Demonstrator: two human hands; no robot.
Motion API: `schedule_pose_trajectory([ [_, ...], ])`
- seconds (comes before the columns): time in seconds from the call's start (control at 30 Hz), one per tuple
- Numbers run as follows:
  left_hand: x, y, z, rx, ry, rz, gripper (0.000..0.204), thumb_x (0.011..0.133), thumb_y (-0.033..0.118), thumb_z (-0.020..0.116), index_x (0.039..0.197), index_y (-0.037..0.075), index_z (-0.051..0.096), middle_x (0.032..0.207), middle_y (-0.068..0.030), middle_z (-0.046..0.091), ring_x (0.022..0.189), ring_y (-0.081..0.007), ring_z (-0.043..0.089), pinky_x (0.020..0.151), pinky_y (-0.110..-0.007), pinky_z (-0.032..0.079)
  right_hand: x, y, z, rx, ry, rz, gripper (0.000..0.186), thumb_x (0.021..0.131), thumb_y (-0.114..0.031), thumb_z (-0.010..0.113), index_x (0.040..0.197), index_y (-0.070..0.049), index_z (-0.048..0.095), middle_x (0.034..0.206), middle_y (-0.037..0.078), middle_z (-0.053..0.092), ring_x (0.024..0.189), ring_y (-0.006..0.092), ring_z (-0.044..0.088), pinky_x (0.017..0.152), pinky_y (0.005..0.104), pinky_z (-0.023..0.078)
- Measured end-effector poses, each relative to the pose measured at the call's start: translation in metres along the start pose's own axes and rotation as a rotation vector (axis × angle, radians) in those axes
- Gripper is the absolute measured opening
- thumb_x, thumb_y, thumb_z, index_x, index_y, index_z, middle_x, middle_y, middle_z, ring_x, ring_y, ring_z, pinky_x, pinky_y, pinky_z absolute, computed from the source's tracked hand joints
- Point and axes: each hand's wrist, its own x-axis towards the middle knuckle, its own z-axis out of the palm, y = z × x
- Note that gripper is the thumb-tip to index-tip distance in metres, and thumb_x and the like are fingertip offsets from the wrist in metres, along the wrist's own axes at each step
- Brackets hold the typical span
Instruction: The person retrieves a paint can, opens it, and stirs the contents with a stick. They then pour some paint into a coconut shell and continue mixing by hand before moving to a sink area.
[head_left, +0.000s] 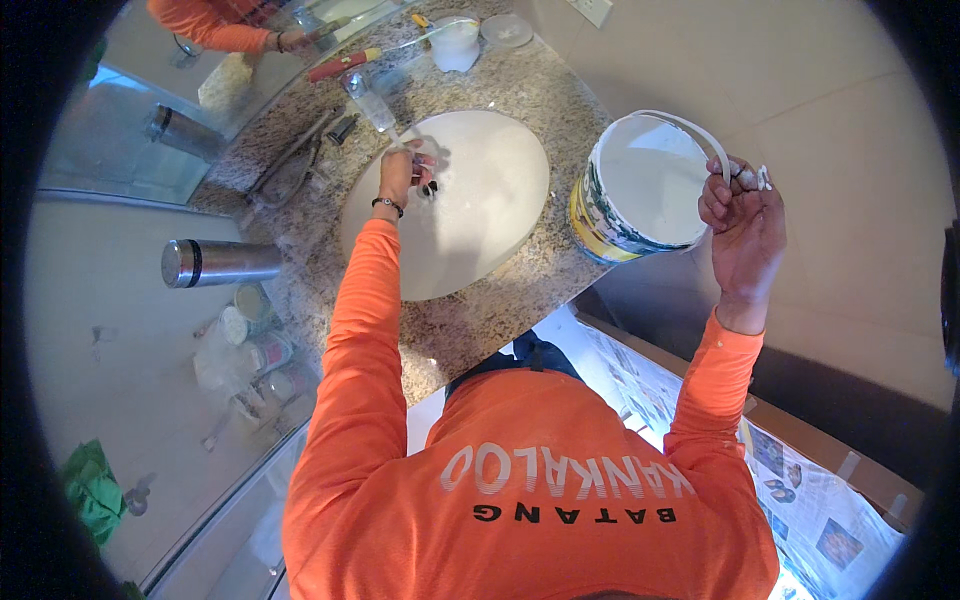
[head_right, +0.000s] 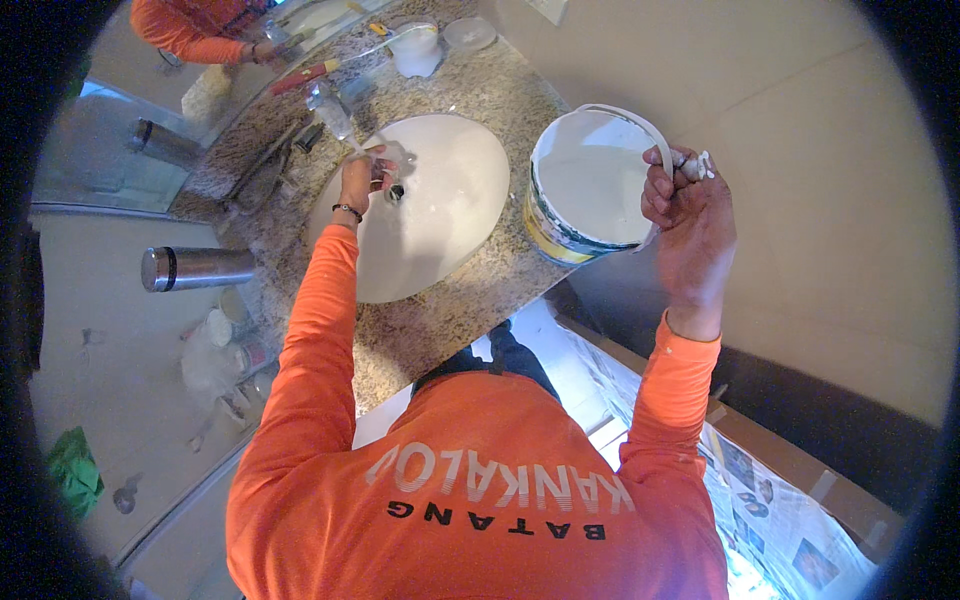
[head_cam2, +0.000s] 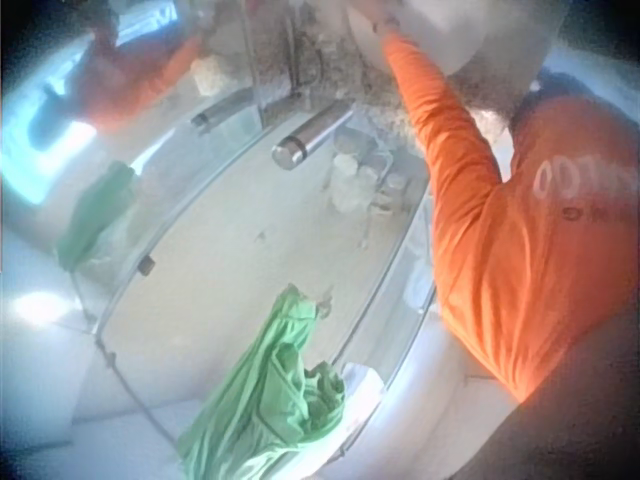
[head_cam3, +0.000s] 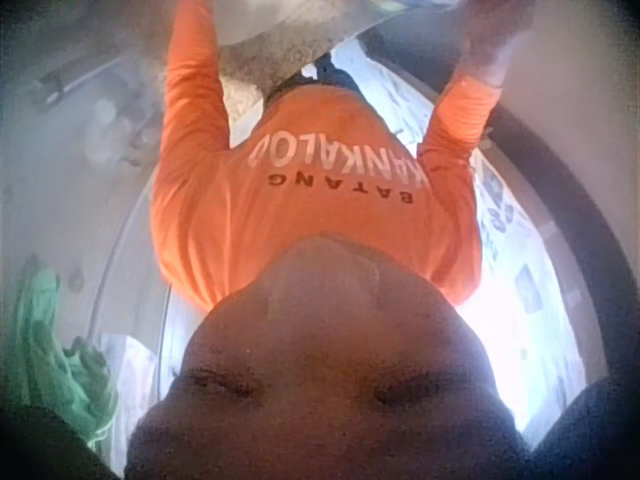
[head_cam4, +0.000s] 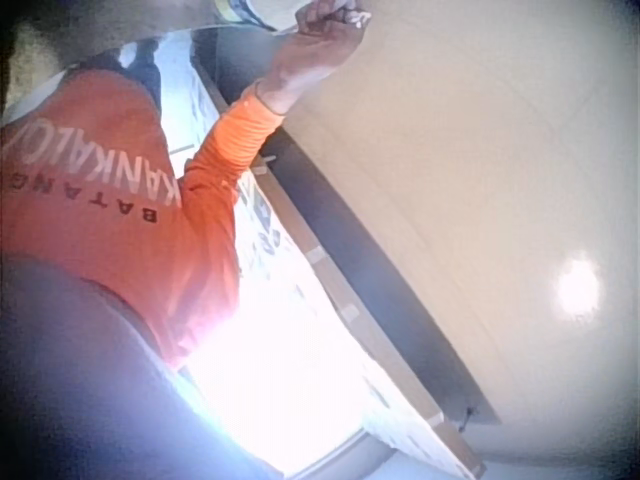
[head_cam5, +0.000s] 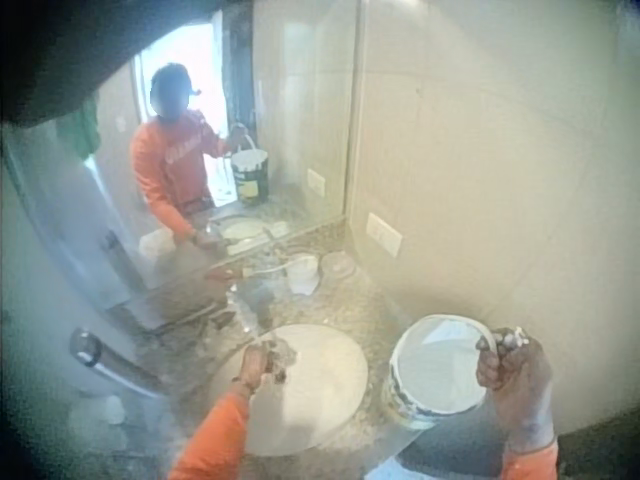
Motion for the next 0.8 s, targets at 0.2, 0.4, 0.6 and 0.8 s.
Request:
schedule_pose_trajectory([
  [0.2,0.01,-0.01,-0.005,0.132,0.105,0.343,0.024,0.1,0.006,0.061,0.117,-0.003,0.074,0.093,-0.0152,0.077,0.069,-0.0192,0.072,0.065,-0.033,0.061,0.002,0.002,-0.012,-0.002,-0.055,0.003,0.053,0.109,-0.041,0.042,0.122,0.007,0.058,0.091,0.002,0.052,0.075,0.0086,0.04,0.064,0.0239,0.034],
  [0.4,0.017,-0.017,-0.007,-0.193,0.138,0.338,0.021,0.098,0.0,0.058,0.114,-0.005,0.071,0.097,-0.0148,0.075,0.074,-0.0221,0.074,0.072,-0.034,0.063,0.001,0.007,-0.018,0.069,-0.018,0.005,0.052,0.109,-0.041,0.046,0.125,0.006,0.059,0.1,0.006,0.058,0.077,0.0091,0.04,0.066,0.0238,0.035],
  [0.6,0.015,-0.018,-0.022,-0.256,0.07,0.183,0.015,0.097,0.003,0.058,0.104,-0.003,0.07,0.09,-0.0131,0.072,0.075,-0.0237,0.073,0.068,-0.032,0.061,0.001,0.009,-0.035,0.142,-0.103,0.024,0.048,0.109,-0.041,0.048,0.126,0.004,0.058,0.107,0.009,0.061,0.079,0.0088,0.043,0.066,0.023,0.036],
  [0.8,-0.009,0.006,-0.004,-0.221,0.028,0.15,0.031,0.104,0.012,0.058,0.13,-0.005,0.065,0.105,-0.0156,0.075,0.089,-0.0252,0.074,0.08,-0.03,0.06,-0.002,0.014,-0.042,0.169,-0.115,-0.004,0.047,0.11,-0.041,0.048,0.126,0.003,0.058,0.108,0.008,0.061,0.08,0.0075,0.043,0.065,0.0232,0.034],
])
